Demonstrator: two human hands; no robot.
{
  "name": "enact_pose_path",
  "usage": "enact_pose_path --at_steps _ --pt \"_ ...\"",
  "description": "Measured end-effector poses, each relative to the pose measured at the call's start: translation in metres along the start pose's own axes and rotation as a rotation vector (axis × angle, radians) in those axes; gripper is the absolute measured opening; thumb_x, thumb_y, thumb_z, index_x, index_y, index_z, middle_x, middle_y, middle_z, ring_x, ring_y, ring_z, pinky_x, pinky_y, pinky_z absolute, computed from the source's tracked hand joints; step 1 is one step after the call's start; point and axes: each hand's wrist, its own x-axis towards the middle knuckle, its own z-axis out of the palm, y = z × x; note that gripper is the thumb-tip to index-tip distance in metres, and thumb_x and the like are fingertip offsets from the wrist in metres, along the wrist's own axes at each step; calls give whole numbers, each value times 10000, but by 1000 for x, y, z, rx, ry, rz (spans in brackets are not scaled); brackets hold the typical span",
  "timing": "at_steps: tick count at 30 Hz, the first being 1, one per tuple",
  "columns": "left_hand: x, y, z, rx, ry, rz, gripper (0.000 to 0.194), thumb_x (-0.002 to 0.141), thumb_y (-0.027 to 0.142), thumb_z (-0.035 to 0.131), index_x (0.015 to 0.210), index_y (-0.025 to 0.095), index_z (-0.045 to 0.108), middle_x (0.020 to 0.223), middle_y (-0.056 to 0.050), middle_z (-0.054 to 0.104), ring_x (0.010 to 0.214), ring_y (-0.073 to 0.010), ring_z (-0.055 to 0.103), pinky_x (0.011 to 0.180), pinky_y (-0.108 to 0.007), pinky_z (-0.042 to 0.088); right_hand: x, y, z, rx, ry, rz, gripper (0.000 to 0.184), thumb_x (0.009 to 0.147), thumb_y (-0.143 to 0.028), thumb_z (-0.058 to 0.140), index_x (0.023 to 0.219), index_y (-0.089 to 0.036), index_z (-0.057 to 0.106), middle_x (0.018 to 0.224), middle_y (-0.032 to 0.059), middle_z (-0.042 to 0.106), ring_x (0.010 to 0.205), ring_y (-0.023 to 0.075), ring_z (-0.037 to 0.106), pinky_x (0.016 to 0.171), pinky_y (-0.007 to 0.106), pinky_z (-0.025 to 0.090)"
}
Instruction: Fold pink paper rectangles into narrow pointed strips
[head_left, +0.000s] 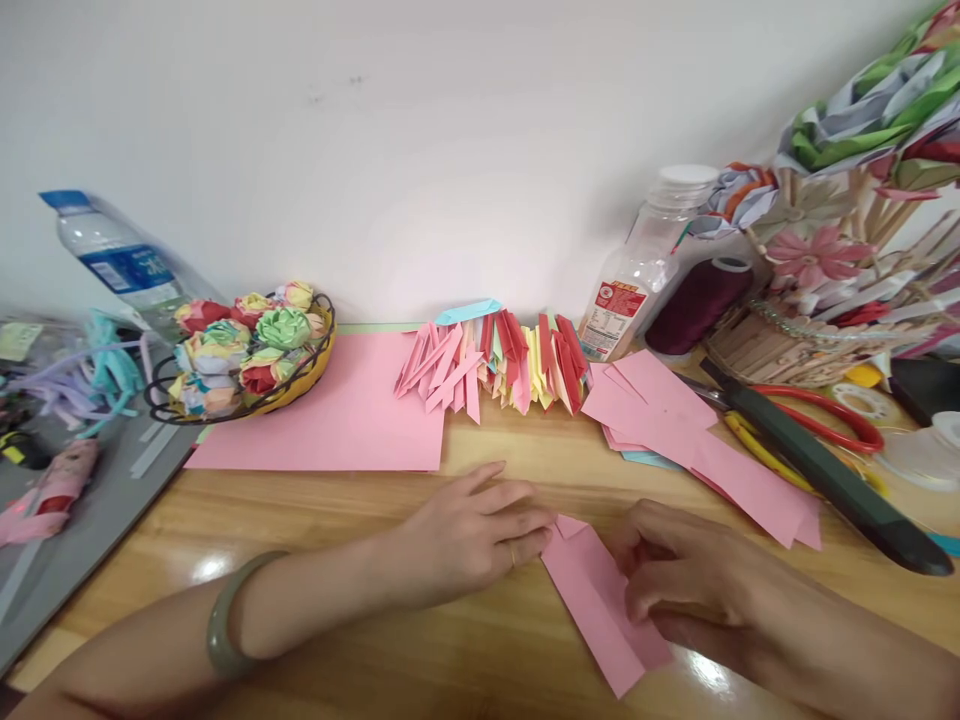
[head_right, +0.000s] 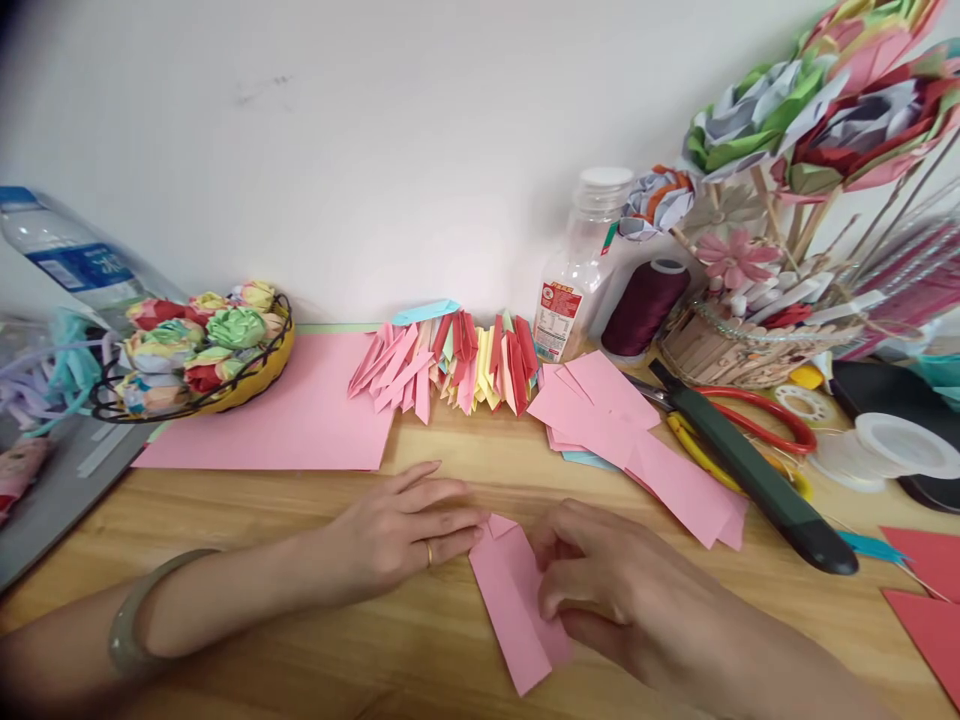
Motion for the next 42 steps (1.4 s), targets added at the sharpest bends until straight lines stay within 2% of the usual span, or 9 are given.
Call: enact_pose_path --at_steps 2,6,11,20,23,28,31,35,42 --pt "1 2 -2 50 28 -14 281 965 123 344 1115 116 581 1187 -42 611 1102 -192 500 1003 -436 353 1 0 2 29 -51 -36 195 870 -186 479 729 -239 602 812 11 586 733 120 563 605 220 448" --pt "5 12 -7 31 160 -23 211 928 118 433 1012 109 626 1051 -37 668 972 -163 558 902 -333 440 0 1 18 -111 90 0 234 900 -158 399 765 -192 588 760 34 550 666 143 531 568 265 403" --pt "6 22 -4 14 108 48 202 910 102 439 918 102 641 919 -34 673 872 -149 571 817 -314 476 1 0 31 -212 167 -93 189 899 -137 416 897 -174 601 787 45 578 720 166 541 608 292 407" --pt "4 21 -4 52 87 38 225 909 86 413 927 99 636 966 -50 660 889 -164 566 854 -342 465 3 0 31 -153 111 -166 173 895 -127 446 805 -180 585 758 21 561 704 150 494 607 298 378" --pt "5 21 -6 41 61 32 205 912 102 428 940 101 631 955 -52 659 893 -166 563 849 -333 466 3 -2 33 -92 119 -129 166 890 -134 458 785 -184 577 745 17 561 683 146 492 595 293 374" --pt "4 24 -1 15 59 19 164 901 102 463 914 87 626 923 -56 651 894 -169 559 840 -333 463 5 -8 38 28 143 95 179 898 -174 434 762 -188 550 745 24 559 679 143 517 585 271 391" --pt "2 26 4 -42 60 -16 126 885 104 501 836 98 618 899 -39 639 904 -161 555 820 -317 463 8 -11 42 -16 177 184 189 879 -187 441 703 -191 509 707 21 547 636 144 514 551 264 387" --pt "2 27 7 -77 26 -21 156 888 95 497 774 118 601 885 -34 624 898 -149 553 770 -293 464 11 -14 44 -108 213 204 188 864 -191 432 683 -193 482 672 21 539 601 149 508 529 268 388" --pt "5 26 0 -54 27 -18 159 906 96 471 826 100 609 827 -42 626 841 -144 565 700 -270 471 12 -15 43 -73 197 210 189 870 -180 411 696 -199 479 682 25 546 609 151 516 538 270 395"
